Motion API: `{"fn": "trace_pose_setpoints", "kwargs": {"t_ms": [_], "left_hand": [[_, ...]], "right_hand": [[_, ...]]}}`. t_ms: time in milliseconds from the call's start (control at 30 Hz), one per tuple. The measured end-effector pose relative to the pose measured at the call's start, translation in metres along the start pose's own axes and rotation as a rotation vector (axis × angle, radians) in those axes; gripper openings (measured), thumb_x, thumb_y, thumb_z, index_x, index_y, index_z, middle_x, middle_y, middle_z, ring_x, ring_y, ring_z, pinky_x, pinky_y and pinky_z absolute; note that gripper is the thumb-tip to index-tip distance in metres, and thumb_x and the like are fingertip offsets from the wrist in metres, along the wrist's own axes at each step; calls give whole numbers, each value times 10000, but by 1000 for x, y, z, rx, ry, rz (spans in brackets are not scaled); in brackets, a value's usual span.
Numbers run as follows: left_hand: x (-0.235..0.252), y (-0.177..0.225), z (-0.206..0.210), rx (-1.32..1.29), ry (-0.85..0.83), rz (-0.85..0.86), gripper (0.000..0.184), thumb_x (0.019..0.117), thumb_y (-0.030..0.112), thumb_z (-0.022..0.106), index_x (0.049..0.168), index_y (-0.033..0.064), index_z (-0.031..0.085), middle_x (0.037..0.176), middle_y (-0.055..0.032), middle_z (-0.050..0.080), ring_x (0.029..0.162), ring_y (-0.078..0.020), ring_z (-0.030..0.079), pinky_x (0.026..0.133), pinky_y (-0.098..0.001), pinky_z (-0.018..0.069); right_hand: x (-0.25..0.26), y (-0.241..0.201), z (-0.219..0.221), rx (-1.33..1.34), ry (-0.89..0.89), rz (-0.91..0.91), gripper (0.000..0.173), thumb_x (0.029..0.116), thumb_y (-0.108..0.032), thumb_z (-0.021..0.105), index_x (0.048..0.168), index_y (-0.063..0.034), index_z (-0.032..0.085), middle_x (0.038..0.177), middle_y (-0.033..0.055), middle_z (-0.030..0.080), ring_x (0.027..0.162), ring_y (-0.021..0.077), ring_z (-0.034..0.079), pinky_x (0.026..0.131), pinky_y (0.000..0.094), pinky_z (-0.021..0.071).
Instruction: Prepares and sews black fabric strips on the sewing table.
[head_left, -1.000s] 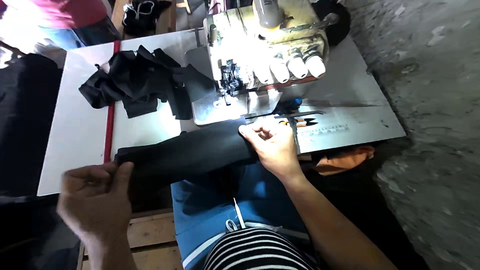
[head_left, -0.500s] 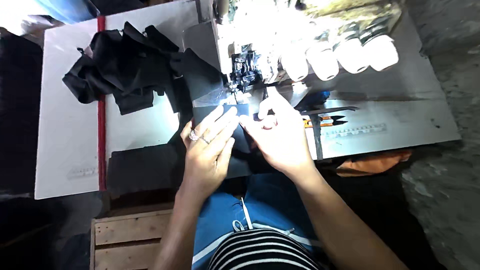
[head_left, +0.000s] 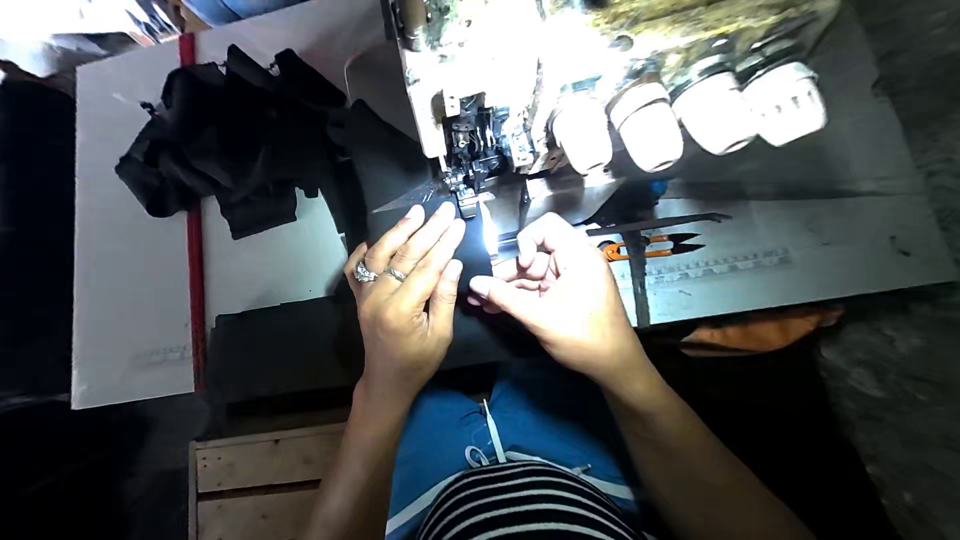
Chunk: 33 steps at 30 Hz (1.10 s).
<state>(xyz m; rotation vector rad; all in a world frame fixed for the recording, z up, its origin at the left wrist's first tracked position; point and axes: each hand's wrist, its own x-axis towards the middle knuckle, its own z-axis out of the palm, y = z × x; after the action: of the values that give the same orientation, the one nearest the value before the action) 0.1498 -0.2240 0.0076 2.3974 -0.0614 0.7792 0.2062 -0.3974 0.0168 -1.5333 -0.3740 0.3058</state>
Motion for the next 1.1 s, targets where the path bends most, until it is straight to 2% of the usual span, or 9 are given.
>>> {"fn": "trace_pose_setpoints", "kwargs": {"t_ms": [167, 233, 333, 433, 533, 633, 800, 1000, 1100], "left_hand": [[-2, 2, -5, 29, -51, -2, 329, 1056, 221, 523, 1314, 170, 721, 1443, 31, 625, 1446, -175, 459, 1195, -529, 298], [-4, 3, -18, 27, -138, 23, 381, 1037, 348, 577, 1349, 163, 695, 1484, 31, 590, 1470, -178, 428, 1210, -551, 279], [-10, 11, -26, 162, -190, 94, 673, 902, 584, 700, 1437, 186, 612, 1554, 3, 514, 1490, -209, 392, 1204, -614, 231], [-14, 12, -10, 196, -68, 129, 406, 934, 195, 663, 1339, 185, 688, 1463, -11, 606, 1437, -207, 472, 1201, -611, 229], [-13, 16, -7, 107, 24, 76, 318, 970, 16, 559, 1139, 153, 791, 1290, -13, 722, 1334, -200, 587, 1207, -578, 282], [-19, 18, -9, 50, -15, -1, 339, 983, -1, 527, 1140, 147, 789, 1280, -12, 728, 1341, -214, 587, 1224, -614, 287], [-8, 1, -3, -27, -1, -22, 353, 988, 18, 481, 1111, 144, 787, 1233, -19, 748, 1339, -247, 590, 1218, -653, 264], [27, -23, 2, 14, -10, -6, 385, 1034, 111, 419, 1220, 128, 756, 1363, -13, 682, 1432, -236, 490, 1241, -572, 265], [34, -22, -5, 59, -108, -32, 438, 1040, 167, 398, 1399, 102, 641, 1529, -21, 542, 1527, -241, 332, 1272, -499, 237]], "right_hand": [[-5, -3, 1, 52, 15, 16, 352, 838, 23, 813, 981, -72, 506, 767, 82, 727, 644, 211, 747, 603, 337, 666], [-6, -7, 0, 69, 11, 33, 355, 836, 28, 812, 986, -69, 506, 756, 86, 725, 634, 209, 743, 599, 330, 660], [-6, -10, -4, 86, -32, 43, 341, 860, 22, 789, 1008, -72, 496, 761, 95, 724, 637, 210, 741, 602, 327, 656], [-5, -14, -4, 92, -76, 51, 330, 878, 21, 769, 1037, -71, 496, 773, 101, 726, 638, 215, 742, 600, 329, 657], [-5, -17, -6, 93, -89, 59, 304, 883, 19, 748, 1048, -80, 512, 781, 101, 729, 651, 219, 745, 593, 319, 654], [-5, -15, -8, 78, -79, 77, 266, 887, -3, 735, 1057, -96, 552, 760, 68, 713, 635, 193, 729, 571, 299, 645], [3, -6, -1, -72, 15, -50, 131, 955, -89, 697, 1066, -80, 767, 830, -14, 754, 698, 81, 729, 629, 214, 642], [3, -4, 5, -76, 38, -96, 187, 972, -90, 681, 1139, -24, 734, 849, -17, 761, 730, 72, 743, 659, 217, 657], [-14, -3, -1, -125, 15, -117, 203, 975, -114, 683, 1156, -38, 734, 881, -24, 760, 747, 68, 740, 667, 222, 658]]}}
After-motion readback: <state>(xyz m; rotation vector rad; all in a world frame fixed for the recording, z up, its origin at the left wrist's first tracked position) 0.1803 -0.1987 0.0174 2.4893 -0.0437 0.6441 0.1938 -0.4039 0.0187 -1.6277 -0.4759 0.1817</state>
